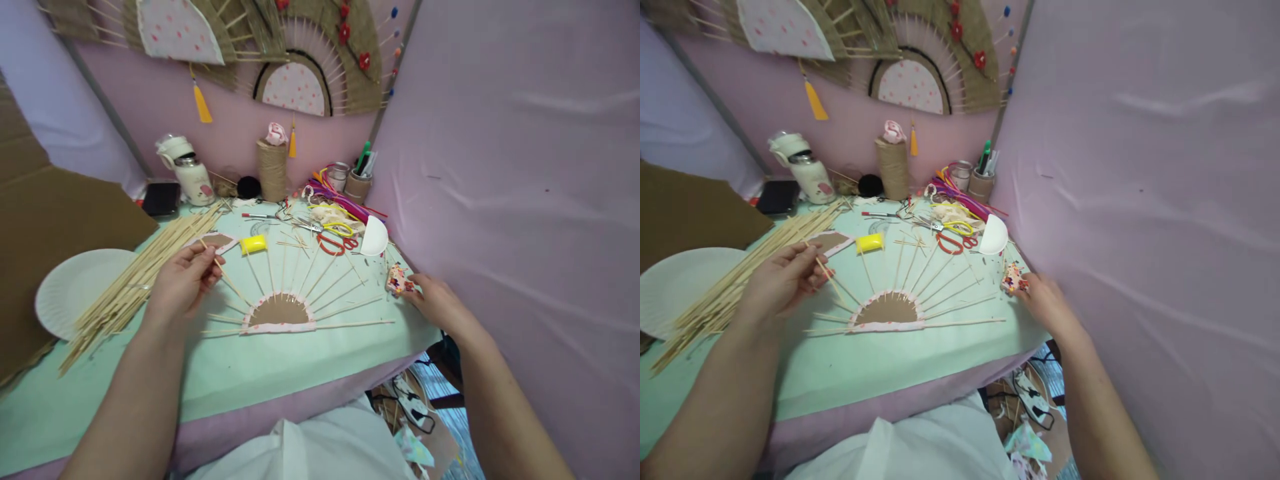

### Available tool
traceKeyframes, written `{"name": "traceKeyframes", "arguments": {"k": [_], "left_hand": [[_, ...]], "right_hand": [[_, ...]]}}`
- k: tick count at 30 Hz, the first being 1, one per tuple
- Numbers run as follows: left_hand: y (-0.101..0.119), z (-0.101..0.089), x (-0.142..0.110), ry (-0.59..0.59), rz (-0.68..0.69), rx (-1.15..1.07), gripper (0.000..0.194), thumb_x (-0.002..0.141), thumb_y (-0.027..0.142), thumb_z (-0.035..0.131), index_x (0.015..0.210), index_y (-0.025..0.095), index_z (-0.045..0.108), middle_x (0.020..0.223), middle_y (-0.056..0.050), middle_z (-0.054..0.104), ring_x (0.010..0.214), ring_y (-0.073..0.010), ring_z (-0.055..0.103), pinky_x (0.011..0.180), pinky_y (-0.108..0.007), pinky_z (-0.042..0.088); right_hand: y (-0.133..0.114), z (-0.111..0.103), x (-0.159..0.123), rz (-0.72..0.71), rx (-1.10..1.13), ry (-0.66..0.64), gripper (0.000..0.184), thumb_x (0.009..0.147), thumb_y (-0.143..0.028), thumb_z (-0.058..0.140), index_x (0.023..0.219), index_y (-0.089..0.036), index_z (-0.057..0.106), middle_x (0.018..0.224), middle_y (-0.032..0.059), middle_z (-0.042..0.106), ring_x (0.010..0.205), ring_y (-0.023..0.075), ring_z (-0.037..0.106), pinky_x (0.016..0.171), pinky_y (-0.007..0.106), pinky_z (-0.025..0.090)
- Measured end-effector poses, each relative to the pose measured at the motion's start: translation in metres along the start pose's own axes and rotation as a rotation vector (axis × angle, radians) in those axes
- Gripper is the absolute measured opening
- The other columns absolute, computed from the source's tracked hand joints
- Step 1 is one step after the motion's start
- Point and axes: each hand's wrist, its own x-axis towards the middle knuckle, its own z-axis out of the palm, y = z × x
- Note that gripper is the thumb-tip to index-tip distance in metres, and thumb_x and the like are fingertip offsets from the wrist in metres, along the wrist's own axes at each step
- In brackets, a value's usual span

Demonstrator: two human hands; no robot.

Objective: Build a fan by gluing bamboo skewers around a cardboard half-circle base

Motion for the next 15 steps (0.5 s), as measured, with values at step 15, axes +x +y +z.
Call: {"name": "traceKeyframes", "arguments": {"k": [15], "left_hand": [[-0.010, -0.017, 0.002, 0.100, 0.087, -0.092, 0.025, 0.073, 0.033, 0.075, 0.078, 0.016, 0.057, 0.064, 0.004, 0.058, 0.045, -0.0031, 0.047, 0.038, -0.010, 0.034]], "right_hand": [[0.024, 0.030, 0.015, 0.009, 0.069, -0.035, 0.053, 0.085, -0.033, 0.052, 0.131, -0.008, 0.053, 0.113, 0.0211, 0.067, 0.101, 0.0326, 0.065, 0.081, 0.040, 0.050]]}}
